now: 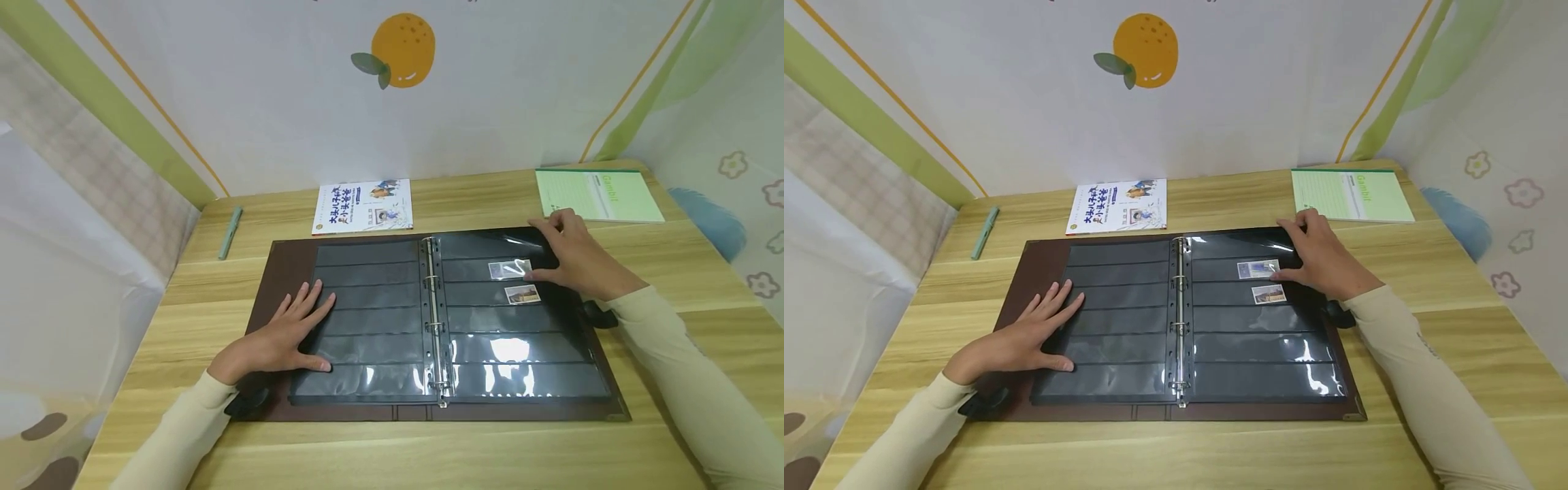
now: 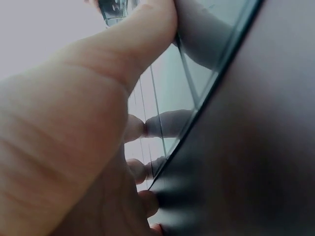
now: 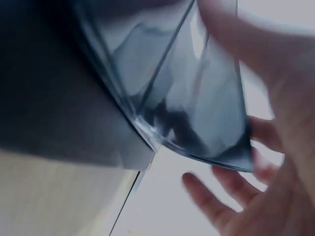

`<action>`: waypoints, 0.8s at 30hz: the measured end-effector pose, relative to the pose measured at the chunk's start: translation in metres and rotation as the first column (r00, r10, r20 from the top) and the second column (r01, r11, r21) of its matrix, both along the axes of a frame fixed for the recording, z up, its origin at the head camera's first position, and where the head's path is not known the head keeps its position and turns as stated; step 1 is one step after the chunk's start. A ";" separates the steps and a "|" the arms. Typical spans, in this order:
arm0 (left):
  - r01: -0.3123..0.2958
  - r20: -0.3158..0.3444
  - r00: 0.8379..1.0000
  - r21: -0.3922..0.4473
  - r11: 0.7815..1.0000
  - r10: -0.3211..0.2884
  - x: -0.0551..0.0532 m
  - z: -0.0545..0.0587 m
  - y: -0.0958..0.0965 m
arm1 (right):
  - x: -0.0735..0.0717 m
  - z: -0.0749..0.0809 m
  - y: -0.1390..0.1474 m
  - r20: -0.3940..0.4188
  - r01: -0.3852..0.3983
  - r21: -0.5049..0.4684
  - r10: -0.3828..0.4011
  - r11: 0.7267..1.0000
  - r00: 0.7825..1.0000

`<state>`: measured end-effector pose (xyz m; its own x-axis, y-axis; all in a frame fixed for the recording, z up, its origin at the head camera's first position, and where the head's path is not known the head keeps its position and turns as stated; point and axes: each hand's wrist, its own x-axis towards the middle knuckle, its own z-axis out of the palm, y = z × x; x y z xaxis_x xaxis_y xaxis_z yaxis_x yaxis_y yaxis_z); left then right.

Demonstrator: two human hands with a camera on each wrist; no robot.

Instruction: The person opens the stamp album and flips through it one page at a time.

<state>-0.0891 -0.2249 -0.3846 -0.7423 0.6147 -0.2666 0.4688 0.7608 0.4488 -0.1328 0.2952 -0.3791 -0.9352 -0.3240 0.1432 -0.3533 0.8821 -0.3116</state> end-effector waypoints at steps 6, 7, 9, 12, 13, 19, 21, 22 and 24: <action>0.001 -0.002 1.000 0.000 1.000 -0.001 0.000 -0.001 0.001 | 0.001 0.004 0.007 -0.038 -0.011 -0.165 0.005 0.986 0.999; 0.002 -0.003 1.000 -0.001 1.000 -0.002 0.000 -0.002 0.001 | 0.001 0.005 0.008 -0.025 -0.013 -0.184 0.009 0.983 1.000; 0.003 -0.003 1.000 -0.002 1.000 -0.003 0.000 -0.002 0.001 | 0.002 0.006 0.012 0.005 -0.020 -0.209 0.022 0.978 1.000; 0.002 -0.003 1.000 0.001 1.000 -0.002 0.000 -0.003 0.000 | 0.003 0.007 0.015 0.021 -0.040 -0.230 0.046 0.972 0.999; 0.002 -0.003 1.000 0.002 1.000 -0.002 0.000 -0.003 0.001 | 0.003 0.008 0.015 0.016 -0.045 -0.228 0.050 0.973 0.999; -0.002 -0.004 1.000 0.009 1.000 0.003 0.000 -0.004 0.000 | 0.009 0.010 0.011 -0.003 -0.042 -0.225 0.042 0.973 0.999; -0.004 -0.005 1.000 0.010 1.000 0.004 0.001 -0.004 0.000 | 0.011 0.009 0.010 -0.029 -0.043 -0.208 0.038 0.977 0.999; -0.005 -0.006 1.000 0.011 1.000 0.005 0.001 -0.004 0.000 | 0.012 0.008 0.009 -0.049 -0.046 -0.205 0.037 0.978 0.998; -0.009 -0.008 1.000 0.013 1.000 0.009 0.001 -0.004 0.000 | 0.013 0.006 0.010 -0.098 -0.057 -0.200 0.038 0.978 0.995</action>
<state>-0.0879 -0.2253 -0.3883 -0.7497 0.6116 -0.2528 0.4656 0.7590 0.4551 -0.1201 0.3048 -0.3732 -0.8990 -0.3228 0.2958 -0.4288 0.7856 -0.4461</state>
